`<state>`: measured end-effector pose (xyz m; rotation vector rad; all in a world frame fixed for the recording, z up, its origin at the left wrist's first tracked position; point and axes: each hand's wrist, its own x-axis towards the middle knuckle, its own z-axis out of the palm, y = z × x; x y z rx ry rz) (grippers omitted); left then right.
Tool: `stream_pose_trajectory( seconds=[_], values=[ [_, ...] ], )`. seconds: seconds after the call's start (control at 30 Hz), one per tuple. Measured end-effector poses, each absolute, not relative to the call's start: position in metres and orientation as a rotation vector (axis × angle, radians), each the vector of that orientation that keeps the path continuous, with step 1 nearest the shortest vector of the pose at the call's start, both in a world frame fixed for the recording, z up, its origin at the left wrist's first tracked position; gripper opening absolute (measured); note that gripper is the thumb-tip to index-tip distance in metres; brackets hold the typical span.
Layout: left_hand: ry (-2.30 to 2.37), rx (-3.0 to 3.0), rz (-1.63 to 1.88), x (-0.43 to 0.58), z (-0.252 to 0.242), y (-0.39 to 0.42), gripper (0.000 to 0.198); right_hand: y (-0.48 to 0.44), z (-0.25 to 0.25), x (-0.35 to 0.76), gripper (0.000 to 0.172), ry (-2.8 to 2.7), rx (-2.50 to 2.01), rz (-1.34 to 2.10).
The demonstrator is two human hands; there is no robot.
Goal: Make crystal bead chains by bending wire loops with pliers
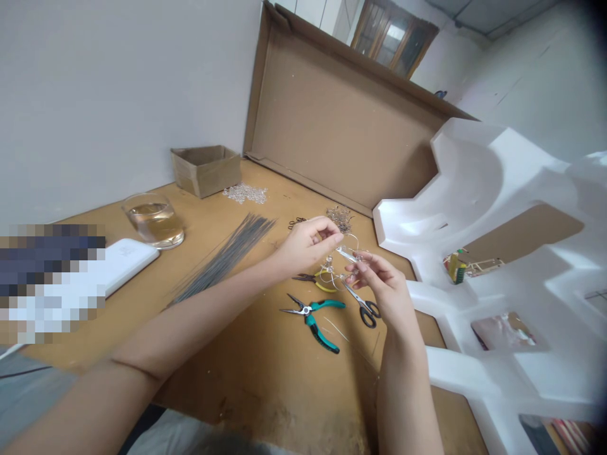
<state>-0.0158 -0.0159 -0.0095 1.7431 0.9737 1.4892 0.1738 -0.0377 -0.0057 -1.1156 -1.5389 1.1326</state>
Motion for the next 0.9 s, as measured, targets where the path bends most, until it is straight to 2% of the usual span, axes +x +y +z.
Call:
stream_pose_trajectory(
  seconds=[0.9],
  values=[
    [0.959,1.658,1.490,-0.0165,-0.0063,-0.0173,0.011,-0.0355,-0.0067,0.1752,0.028,-1.433,-1.072,1.069]
  ],
)
